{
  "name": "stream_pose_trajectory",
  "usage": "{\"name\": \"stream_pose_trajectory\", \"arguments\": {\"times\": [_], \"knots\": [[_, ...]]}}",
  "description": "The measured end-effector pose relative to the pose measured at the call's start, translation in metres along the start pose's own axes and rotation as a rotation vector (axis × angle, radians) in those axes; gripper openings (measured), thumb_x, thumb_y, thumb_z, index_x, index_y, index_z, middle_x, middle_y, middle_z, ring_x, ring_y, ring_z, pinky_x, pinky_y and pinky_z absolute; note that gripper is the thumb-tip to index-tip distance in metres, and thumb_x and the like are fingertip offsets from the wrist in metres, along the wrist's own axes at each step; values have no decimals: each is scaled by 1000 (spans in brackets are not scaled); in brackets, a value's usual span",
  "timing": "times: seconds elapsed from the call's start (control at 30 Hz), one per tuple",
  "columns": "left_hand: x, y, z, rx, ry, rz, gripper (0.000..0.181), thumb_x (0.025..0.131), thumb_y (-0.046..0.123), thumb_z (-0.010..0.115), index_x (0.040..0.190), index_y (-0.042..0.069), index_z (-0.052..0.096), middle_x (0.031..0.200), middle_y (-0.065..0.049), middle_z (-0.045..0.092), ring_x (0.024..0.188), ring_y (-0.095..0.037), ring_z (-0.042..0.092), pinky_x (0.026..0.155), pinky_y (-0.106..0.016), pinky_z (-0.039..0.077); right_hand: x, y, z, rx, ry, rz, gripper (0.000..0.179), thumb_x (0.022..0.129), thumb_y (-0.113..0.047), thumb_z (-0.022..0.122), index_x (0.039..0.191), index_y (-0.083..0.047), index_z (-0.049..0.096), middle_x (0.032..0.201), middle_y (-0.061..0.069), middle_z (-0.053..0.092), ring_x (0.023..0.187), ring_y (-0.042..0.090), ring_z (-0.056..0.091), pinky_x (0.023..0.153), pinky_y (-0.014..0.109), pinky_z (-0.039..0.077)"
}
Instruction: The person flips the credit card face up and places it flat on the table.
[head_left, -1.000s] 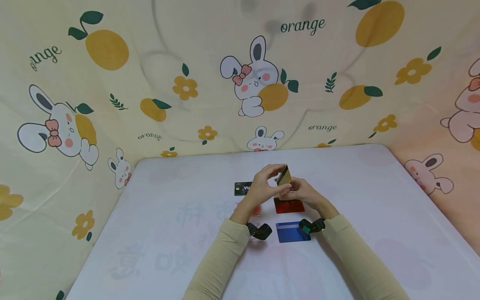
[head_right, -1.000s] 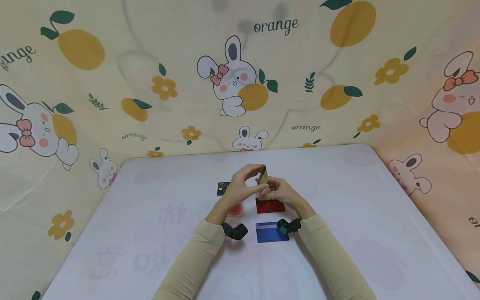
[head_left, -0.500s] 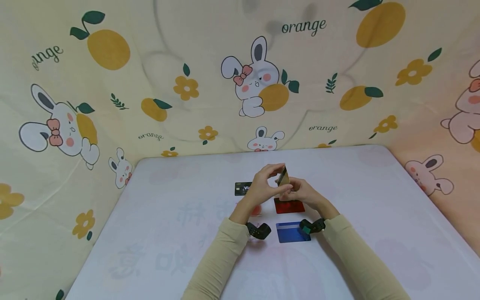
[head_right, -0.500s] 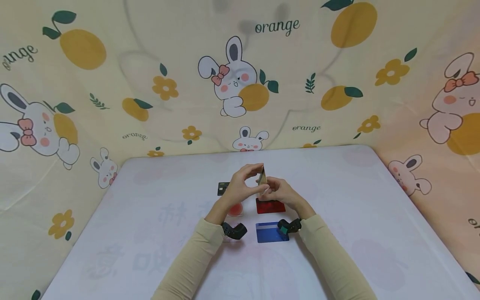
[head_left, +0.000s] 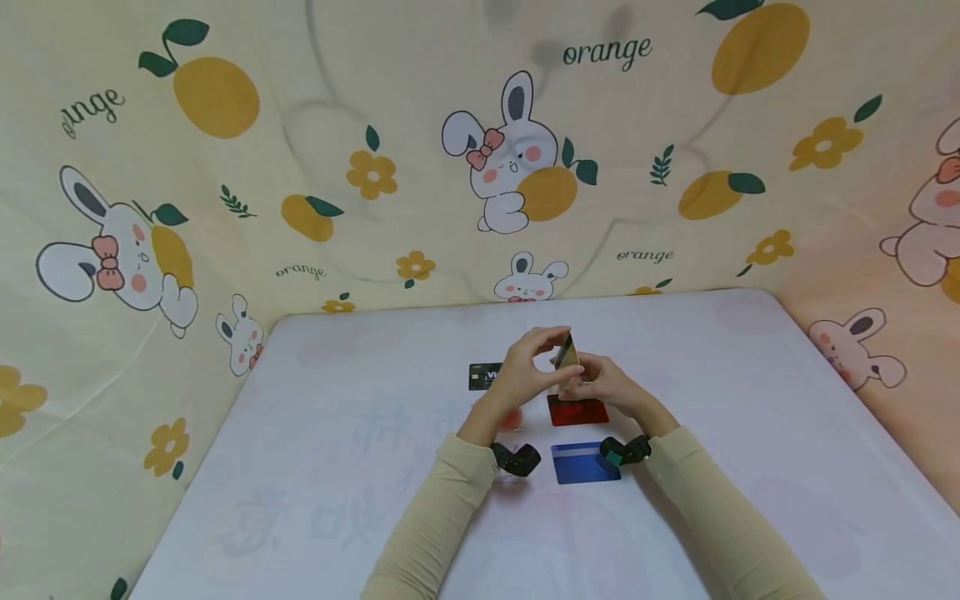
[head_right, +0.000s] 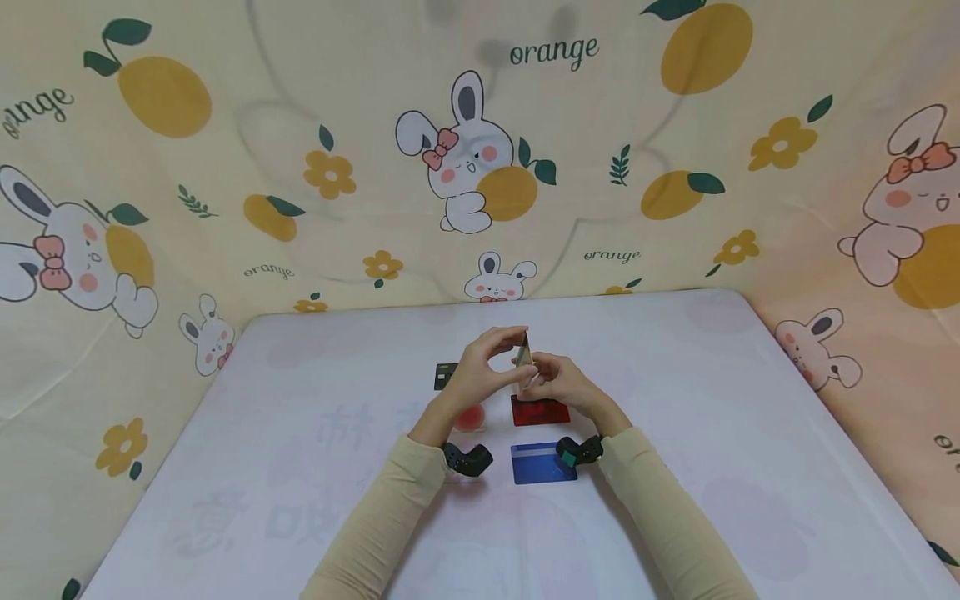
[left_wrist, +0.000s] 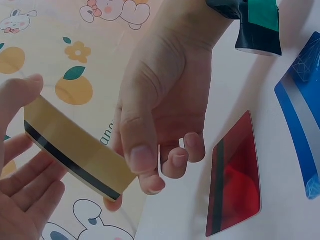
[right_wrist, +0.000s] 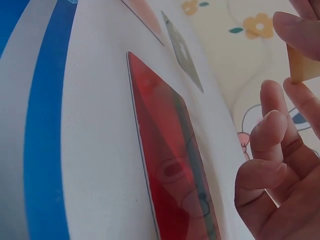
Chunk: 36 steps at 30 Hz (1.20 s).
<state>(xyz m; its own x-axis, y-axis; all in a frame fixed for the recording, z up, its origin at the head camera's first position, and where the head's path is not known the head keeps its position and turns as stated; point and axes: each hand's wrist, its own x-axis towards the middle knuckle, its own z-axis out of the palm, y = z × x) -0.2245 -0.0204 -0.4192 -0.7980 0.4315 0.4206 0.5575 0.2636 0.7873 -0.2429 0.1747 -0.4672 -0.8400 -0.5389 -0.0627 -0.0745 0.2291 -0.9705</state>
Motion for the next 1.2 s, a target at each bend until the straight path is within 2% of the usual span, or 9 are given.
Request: {"name": "stream_pose_trajectory", "arguments": {"times": [0.1, 0.27, 0.6, 0.97, 1.2], "knots": [[0, -2, 0, 8, -1, 5, 57, 82, 14, 76, 133, 3, 53, 121, -16, 62, 116, -26, 60, 103, -33, 50, 1, 0, -1, -42, 26, 23, 60, 84, -12, 72, 136, 3, 47, 90, -11, 66, 81, 10, 60, 82, 25, 52], [1, -2, -2, 2, -11, -9, 58, 82, 14, 76, 133, 3, 52, 122, -16, 61, 117, -26, 60, 104, -30, 49, 1, 0, -3, -84, 49, 36, 54, 84, -10, 71, 131, 3, 50, 90, -7, 63, 82, 15, 56, 82, 29, 51], [-1, -3, -6, 36, 3, -19, 57, 81, 16, 77, 131, 5, 55, 122, -17, 62, 115, -27, 62, 103, -34, 50, -1, -2, -9, -137, 81, 62, 56, 82, -6, 72, 133, 1, 50, 83, 4, 50, 80, 15, 48, 71, 24, 45], [-2, -7, -8, 59, 6, -22, 55, 82, 17, 76, 131, 6, 55, 122, -14, 63, 114, -25, 62, 103, -30, 49, -3, -1, -15, -147, 67, 24, 57, 83, -7, 72, 135, 1, 50, 80, 1, 55, 74, 9, 52, 73, 20, 48], [-2, -12, -9, 51, -2, -25, 56, 81, 15, 77, 131, 5, 55, 120, -19, 62, 113, -27, 62, 103, -37, 49, -4, 1, -20, -180, 71, -1, 56, 81, -7, 74, 132, 1, 53, 78, 1, 57, 71, 8, 53, 71, 21, 48]]}}
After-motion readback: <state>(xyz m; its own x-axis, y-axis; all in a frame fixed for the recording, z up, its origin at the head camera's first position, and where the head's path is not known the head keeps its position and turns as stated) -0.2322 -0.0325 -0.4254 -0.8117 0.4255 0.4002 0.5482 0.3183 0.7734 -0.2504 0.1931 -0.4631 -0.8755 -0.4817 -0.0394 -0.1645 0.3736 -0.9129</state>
